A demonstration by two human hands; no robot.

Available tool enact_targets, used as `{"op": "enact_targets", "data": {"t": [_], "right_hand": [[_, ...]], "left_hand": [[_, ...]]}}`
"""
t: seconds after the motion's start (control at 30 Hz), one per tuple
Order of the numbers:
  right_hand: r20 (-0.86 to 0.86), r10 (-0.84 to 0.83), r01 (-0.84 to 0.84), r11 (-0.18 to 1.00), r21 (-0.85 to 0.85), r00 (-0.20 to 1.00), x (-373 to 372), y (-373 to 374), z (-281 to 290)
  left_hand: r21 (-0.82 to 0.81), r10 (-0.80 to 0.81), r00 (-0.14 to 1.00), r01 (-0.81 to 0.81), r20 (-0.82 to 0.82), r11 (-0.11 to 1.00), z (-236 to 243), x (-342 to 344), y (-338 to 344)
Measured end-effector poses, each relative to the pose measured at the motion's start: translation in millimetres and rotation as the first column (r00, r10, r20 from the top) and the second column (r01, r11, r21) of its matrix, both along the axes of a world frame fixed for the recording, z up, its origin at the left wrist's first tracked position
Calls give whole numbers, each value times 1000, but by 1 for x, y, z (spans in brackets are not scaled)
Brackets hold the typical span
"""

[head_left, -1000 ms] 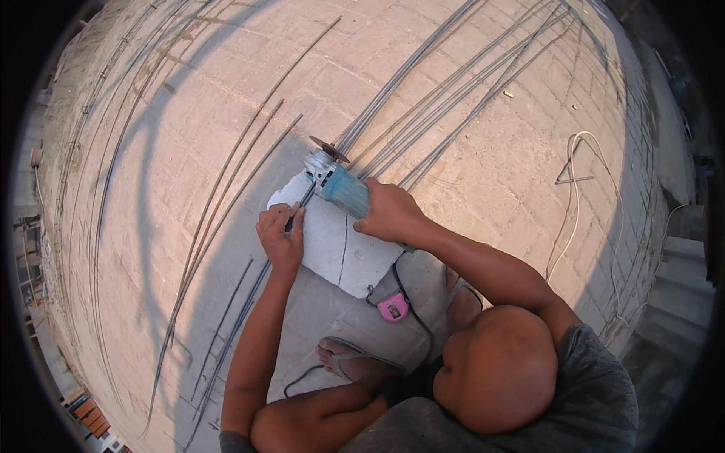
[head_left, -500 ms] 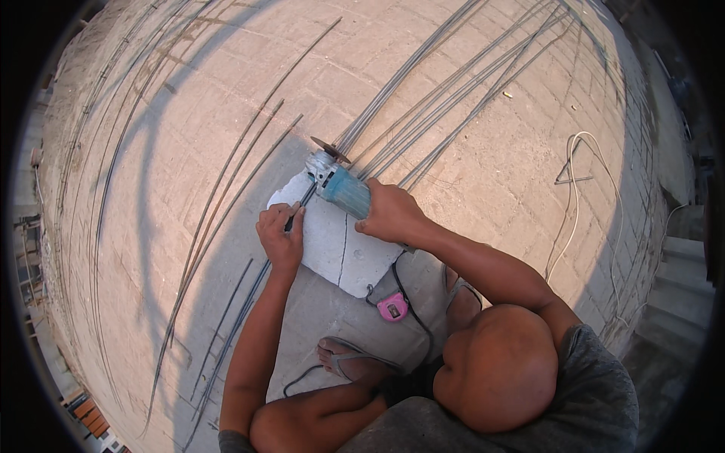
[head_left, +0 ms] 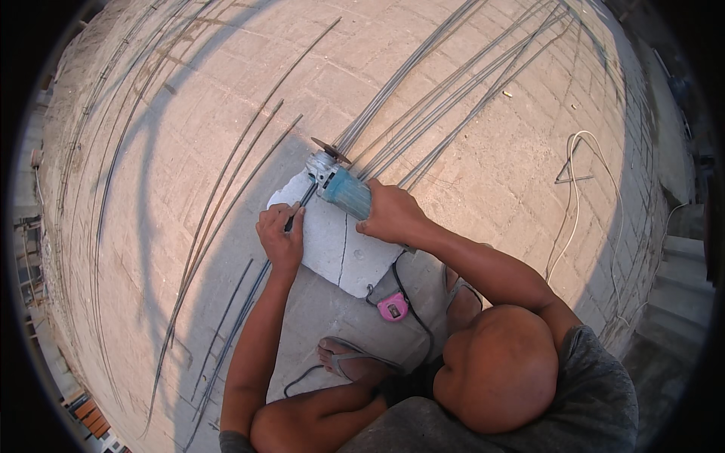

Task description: The person sits on a concrete floor and uses an angle grinder to cut several long metal rods. They arrange the rods on a white foam block, measure them, and cut them to length, creating a pile of cut pieces.

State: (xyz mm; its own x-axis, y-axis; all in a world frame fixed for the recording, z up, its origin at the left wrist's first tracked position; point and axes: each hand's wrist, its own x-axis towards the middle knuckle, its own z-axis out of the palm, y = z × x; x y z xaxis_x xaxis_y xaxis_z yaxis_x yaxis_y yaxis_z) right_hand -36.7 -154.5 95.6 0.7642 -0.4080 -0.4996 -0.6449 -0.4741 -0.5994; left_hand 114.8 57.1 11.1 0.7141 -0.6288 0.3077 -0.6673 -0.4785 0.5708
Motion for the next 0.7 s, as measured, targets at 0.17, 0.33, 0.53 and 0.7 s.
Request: {"op": "enact_targets", "data": {"t": [0.17, 0.33, 0.53, 0.7], "right_hand": [[-6, 3, -3, 1000, 3, 1000, 0, 0, 1], [-12, 5, -5, 1000, 7, 1000, 0, 0, 4], [-15, 24, -24, 1000, 0, 1000, 0, -1, 2], [-7, 24, -24, 1000, 3, 1000, -1, -1, 2]], "left_hand": [[8, 1, 1000, -1, 13, 1000, 0, 0, 0], [17, 0, 1000, 0, 16, 1000, 0, 0, 0], [8, -6, 1000, 6, 26, 1000, -1, 0, 1], [1, -8, 1000, 8, 23, 1000, -2, 1, 2]]}}
